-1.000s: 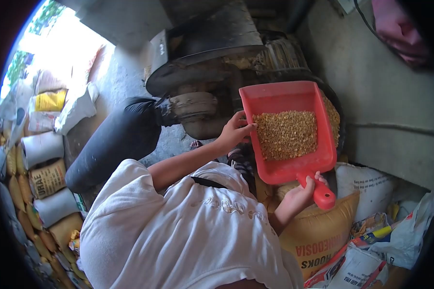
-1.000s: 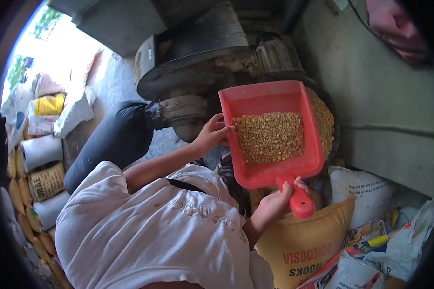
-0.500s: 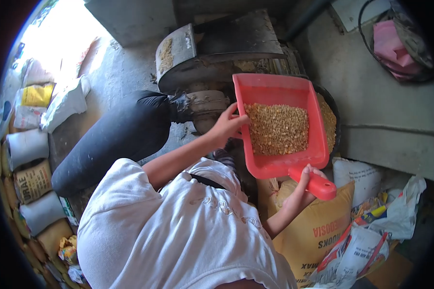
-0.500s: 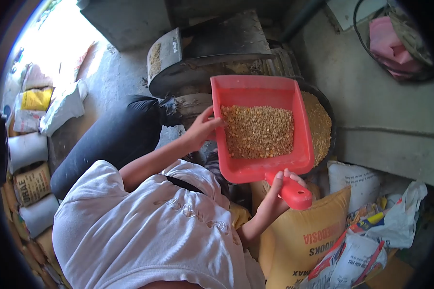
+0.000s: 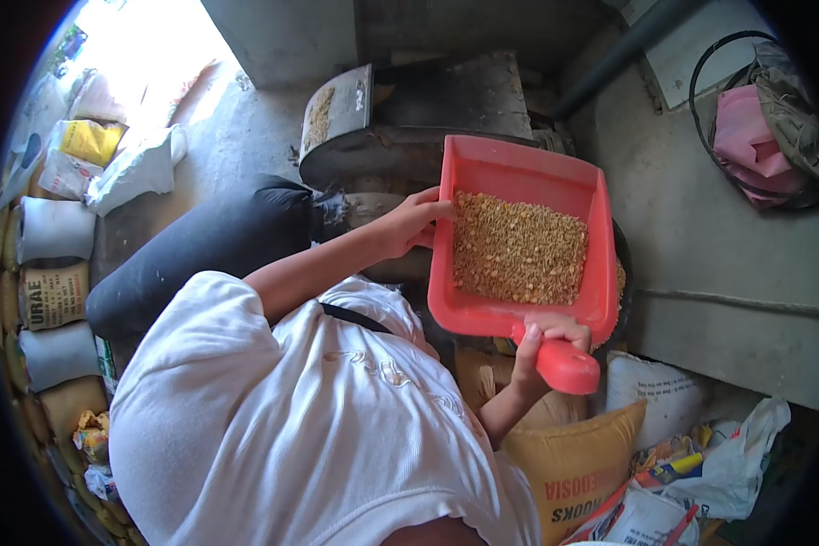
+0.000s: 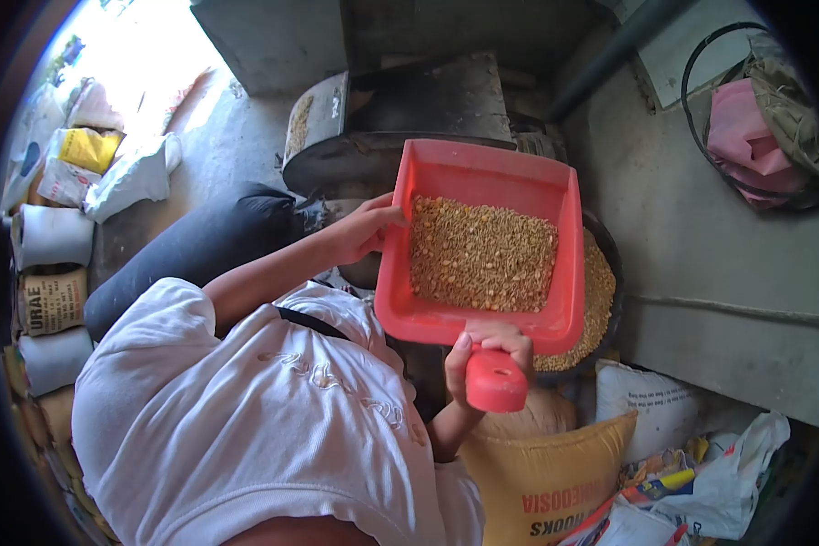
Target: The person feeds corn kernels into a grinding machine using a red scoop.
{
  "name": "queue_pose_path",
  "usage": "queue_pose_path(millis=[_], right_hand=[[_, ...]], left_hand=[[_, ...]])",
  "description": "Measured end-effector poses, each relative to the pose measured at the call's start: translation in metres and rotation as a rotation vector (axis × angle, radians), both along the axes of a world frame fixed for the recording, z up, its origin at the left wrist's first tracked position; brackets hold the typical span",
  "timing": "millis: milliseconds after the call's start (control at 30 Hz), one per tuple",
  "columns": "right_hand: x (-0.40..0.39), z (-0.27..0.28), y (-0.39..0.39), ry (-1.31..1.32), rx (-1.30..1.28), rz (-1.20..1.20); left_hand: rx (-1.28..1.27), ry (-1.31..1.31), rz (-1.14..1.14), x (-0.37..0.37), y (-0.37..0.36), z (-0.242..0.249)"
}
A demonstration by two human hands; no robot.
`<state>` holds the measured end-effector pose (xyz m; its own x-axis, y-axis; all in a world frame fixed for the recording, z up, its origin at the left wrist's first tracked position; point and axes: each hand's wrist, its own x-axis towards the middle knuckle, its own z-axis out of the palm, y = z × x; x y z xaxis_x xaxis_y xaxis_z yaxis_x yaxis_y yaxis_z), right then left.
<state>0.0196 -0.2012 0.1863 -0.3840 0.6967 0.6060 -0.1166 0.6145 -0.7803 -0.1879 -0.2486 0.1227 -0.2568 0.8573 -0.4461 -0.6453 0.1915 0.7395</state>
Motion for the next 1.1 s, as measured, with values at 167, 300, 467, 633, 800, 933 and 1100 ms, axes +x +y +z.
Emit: queue_pose_path(millis=[167,300,467,633,800,933,1100], right_hand=[[-0.025,0.016,0.005,-0.07,0.272,-0.181],[-0.033,0.011,0.02,0.011,0.349,-0.23],[-0.045,0.004,0.022,0.068,0.422,-0.23],[-0.047,0.001,0.026,0.076,0.449,-0.275],[-0.048,0.013,0.013,0.104,0.438,-0.285],[-0.065,0.004,0.015,0.039,0.569,-0.237],[-0.095,0.009,0.019,-0.033,0.679,-0.134]], left_hand=[[-0.077,-0.073,-0.016,0.002,0.006,0.003],[-0.096,0.002,0.039,-0.005,0.024,-0.001],[-0.039,0.015,0.058,-0.017,0.038,-0.002],[-0.116,0.027,0.03,-0.022,0.036,-0.002],[-0.024,-0.002,0.068,-0.018,0.034,0.011],[-0.005,0.038,0.02,-0.027,0.035,0.004],[-0.003,-0.08,0.011,-0.049,0.043,0.004]])
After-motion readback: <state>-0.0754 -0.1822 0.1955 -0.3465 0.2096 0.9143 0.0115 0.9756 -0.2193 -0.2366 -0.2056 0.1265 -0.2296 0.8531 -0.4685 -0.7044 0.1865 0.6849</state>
